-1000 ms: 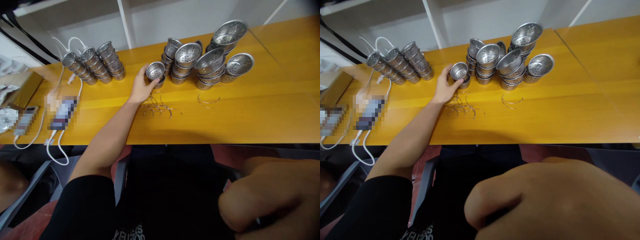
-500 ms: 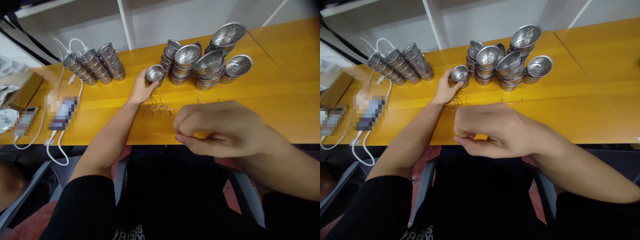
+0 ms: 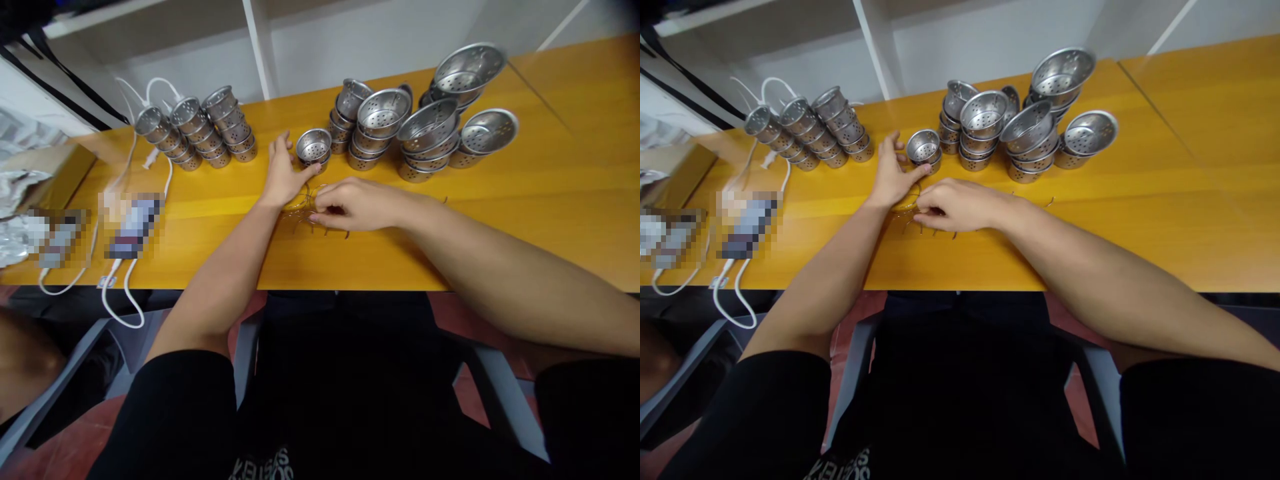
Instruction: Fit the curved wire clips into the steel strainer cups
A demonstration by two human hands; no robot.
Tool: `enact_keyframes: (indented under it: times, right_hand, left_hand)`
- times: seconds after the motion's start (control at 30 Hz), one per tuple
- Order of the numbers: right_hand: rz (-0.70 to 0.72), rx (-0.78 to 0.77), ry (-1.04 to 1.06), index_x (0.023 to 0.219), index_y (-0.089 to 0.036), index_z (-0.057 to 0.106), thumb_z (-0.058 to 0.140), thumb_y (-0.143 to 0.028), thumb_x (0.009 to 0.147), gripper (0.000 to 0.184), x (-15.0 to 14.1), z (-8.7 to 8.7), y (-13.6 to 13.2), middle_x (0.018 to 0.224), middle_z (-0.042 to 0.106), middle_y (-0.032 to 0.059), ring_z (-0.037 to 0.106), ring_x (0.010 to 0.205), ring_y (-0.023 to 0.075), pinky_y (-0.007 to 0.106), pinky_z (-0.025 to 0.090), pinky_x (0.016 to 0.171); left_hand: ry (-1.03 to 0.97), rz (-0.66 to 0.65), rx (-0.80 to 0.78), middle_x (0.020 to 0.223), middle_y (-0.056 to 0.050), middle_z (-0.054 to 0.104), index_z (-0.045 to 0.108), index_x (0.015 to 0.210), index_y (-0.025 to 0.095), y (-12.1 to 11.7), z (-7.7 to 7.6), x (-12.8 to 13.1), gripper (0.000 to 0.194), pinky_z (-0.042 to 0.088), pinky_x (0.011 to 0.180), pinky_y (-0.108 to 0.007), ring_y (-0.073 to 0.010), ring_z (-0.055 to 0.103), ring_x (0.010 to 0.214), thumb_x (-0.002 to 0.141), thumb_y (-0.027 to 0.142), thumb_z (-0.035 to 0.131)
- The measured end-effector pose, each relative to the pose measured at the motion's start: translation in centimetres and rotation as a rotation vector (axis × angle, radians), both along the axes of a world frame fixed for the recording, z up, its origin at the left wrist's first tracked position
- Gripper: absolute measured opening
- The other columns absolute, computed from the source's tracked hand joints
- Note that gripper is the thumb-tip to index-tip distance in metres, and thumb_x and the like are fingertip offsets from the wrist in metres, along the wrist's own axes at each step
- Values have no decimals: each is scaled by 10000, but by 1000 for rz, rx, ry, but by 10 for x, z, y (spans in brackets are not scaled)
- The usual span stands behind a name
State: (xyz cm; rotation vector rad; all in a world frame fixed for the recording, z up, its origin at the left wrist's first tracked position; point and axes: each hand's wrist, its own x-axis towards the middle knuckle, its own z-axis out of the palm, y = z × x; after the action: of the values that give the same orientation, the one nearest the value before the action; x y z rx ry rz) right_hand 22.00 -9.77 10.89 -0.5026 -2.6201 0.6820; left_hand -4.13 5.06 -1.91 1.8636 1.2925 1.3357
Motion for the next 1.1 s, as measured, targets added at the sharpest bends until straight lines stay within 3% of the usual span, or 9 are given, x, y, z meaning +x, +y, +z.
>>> enact_keyframes:
  times: [0.23,0.37,0.5,0.6,0.7,0.77,0.87,0.97,1.1]
  right_hand:
    - [-56,35,110,802,-278,497,697,-371,1205,460,13,-16,17,744,530,-39,462,676,171,384,340,718]
    - [-126,-5,98,792,-276,540,698,-429,1187,452,15,-21,22,749,570,-23,487,682,178,388,351,709]
    - [-169,-66,73,778,-281,547,696,-483,1164,461,15,-26,24,729,569,-21,482,684,187,399,360,705]
    - [-175,-105,64,767,-289,529,686,-507,1149,467,14,-28,24,697,539,-28,460,671,189,403,350,691]
    - [-183,-125,68,771,-292,521,685,-524,1139,464,13,-31,24,697,536,-31,451,672,187,406,339,695]
    - [-188,-131,73,774,-292,516,684,-526,1137,463,13,-32,24,701,533,-32,446,675,184,407,334,702]
    - [-186,-142,72,775,-291,518,685,-530,1131,460,12,-34,24,702,531,-32,437,677,181,406,332,702]
    - [-190,-154,64,773,-288,524,688,-538,1125,462,12,-34,24,698,535,-30,430,678,181,404,329,693]
    - [-188,-161,64,779,-282,541,699,-527,1135,460,12,-33,24,707,550,-25,438,695,183,404,344,701]
  left_hand:
    - [-7,-78,-95,1494,-101,760,487,1759,362,-17,11,9,890,764,1107,-508,-246,854,1125,1054,335,1030]
    - [41,17,-54,1511,-132,732,577,1634,306,-22,22,1,687,711,1132,-506,-269,835,1176,1072,239,967]
    - [100,138,51,1607,-147,682,637,1581,326,-20,38,-22,554,667,1122,-527,-329,778,1312,1129,429,939]
    - [157,216,190,1628,-79,667,679,1515,376,-24,70,-44,481,633,1132,-503,-304,697,1337,1152,561,934]
    - [263,367,209,1566,-21,664,679,1455,295,-38,124,-57,462,624,1167,-437,-178,616,1166,1111,120,933]
    - [347,550,182,1569,-50,666,675,1437,211,-50,164,-58,605,593,1310,-448,-175,650,1372,1002,-192,799]
    - [603,662,-97,1859,-132,611,612,1703,132,-64,211,-58,787,503,1501,-561,-266,616,1611,1016,-180,836]
    - [721,623,-150,1750,-170,775,705,1659,60,-64,228,-67,610,576,1488,-637,-302,732,1516,1086,6,906]
    - [813,549,-172,1559,-129,907,846,1480,143,-53,223,-79,432,685,1384,-684,-274,818,1296,1067,117,971]
